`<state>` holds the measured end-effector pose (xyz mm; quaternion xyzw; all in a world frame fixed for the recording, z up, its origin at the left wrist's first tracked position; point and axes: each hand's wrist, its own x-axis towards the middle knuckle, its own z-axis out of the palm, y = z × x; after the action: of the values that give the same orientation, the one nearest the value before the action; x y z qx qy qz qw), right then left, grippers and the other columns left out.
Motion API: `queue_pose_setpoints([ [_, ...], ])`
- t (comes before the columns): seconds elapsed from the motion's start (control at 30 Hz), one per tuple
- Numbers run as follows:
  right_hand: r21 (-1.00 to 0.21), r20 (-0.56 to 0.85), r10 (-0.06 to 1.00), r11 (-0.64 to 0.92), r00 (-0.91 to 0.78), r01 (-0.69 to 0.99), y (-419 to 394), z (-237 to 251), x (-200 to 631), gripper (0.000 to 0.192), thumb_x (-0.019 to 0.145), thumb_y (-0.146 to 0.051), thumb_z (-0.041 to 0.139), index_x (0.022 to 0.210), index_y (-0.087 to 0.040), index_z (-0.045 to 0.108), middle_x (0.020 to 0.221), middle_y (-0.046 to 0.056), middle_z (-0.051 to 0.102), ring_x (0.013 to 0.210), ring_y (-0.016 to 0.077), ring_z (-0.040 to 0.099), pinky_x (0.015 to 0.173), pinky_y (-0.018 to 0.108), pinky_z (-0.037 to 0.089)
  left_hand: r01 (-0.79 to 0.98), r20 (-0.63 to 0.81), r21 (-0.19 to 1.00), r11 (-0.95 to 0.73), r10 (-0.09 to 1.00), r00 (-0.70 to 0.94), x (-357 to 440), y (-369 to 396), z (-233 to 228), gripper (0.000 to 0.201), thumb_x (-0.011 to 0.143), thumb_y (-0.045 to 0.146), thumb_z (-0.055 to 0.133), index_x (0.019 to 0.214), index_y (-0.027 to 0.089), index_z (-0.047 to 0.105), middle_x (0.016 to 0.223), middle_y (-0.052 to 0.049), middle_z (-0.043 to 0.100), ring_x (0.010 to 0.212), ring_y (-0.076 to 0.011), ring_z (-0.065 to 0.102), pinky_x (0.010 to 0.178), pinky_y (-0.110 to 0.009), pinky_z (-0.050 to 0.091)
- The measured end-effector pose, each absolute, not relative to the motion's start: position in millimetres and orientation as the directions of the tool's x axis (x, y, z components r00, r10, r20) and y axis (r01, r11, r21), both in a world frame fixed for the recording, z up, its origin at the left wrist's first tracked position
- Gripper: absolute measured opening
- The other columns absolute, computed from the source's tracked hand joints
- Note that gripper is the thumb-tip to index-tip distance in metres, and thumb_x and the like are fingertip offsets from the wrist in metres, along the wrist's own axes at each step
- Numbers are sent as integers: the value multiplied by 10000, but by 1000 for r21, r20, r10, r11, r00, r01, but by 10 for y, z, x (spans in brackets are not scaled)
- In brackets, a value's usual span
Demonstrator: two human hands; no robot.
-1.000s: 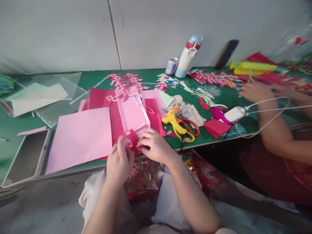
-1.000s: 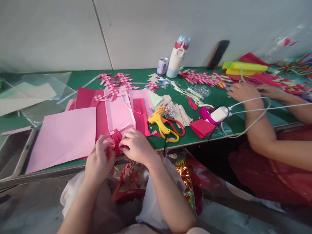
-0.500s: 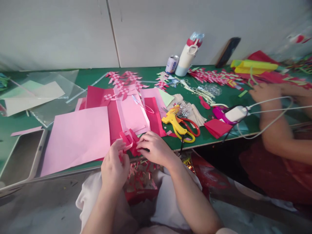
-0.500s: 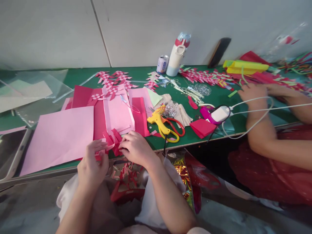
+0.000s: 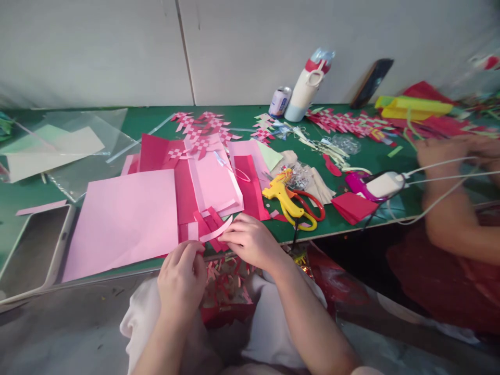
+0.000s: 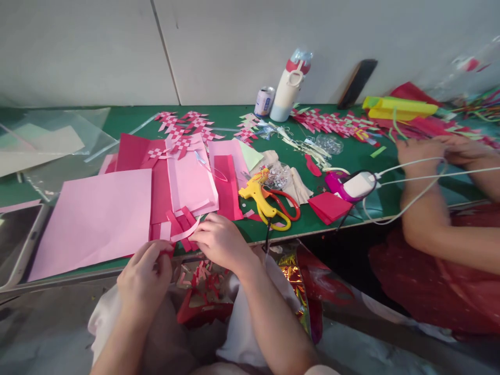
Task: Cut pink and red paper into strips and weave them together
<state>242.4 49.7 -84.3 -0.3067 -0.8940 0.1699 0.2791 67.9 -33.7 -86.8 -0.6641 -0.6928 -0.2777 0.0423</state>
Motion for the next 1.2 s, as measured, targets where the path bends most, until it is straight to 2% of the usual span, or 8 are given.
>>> queue_pose_setpoints([
  [0.27,-463,409,643,757,-648,460,509,-840,2417,222,845,-74,556,885,-202,733,867,14,722,806,175,519,744,305,480,930,431,342,-134,902,-29,692,-323,-893,189,808,88,511,895,217,617,950,0,699,775,-142,640,698,-246,476],
  [0.4,-501,403,655,742,-640,445,511,-830,2423,219,847,-76,555,899,-204,725,901,22,723,834,175,531,767,314,486,920,453,345,-186,892,10,693,-312,-878,195,812,84,503,908,206,620,955,-23,690,819,-163,625,767,-279,489],
  [0.53,-549,413,667,726,-620,415,518,-813,2428,194,857,-94,554,890,-193,718,915,16,727,836,171,537,778,307,495,887,462,357,-293,881,105,697,-276,-856,253,811,60,480,981,194,612,1030,-55,677,962,-204,598,888,-345,476],
  [0.67,-597,430,687,703,-586,387,535,-805,2421,163,869,-137,562,895,-199,710,892,31,724,853,170,561,813,327,496,885,419,350,-308,896,146,703,-246,-867,257,820,54,457,975,195,605,1006,-50,685,929,-203,610,862,-354,481],
  [0.8,-673,410,772,615,-485,410,567,-803,2393,119,854,-148,589,887,-185,697,863,38,714,854,167,580,823,326,496,897,404,326,-300,901,155,696,-240,-883,256,825,65,459,999,178,610,990,-55,688,904,-209,610,843,-362,483],
  [1.0,-824,258,904,391,-342,411,628,-795,2317,81,804,-151,638,861,-182,687,854,34,686,785,135,630,685,232,515,899,405,324,-295,902,150,698,-224,-885,284,824,59,442,1015,180,615,985,-59,685,906,-204,605,832,-355,486],
  [1.1,-828,233,924,353,-304,437,660,-783,2278,69,809,-168,634,855,-179,684,831,28,691,715,124,623,680,237,505,902,395,322,-289,906,149,703,-216,-898,346,829,63,427,1103,182,601,994,-68,674,909,-214,593,836,-371,484],
  [1.2,-819,244,927,354,-286,451,701,-762,2253,70,817,-186,628,857,-177,685,830,32,696,733,129,626,673,234,493,916,380,281,-285,910,167,709,-211,-909,411,836,77,434,1208,178,577,1010,-84,653,910,-234,568,830,-390,482],
])
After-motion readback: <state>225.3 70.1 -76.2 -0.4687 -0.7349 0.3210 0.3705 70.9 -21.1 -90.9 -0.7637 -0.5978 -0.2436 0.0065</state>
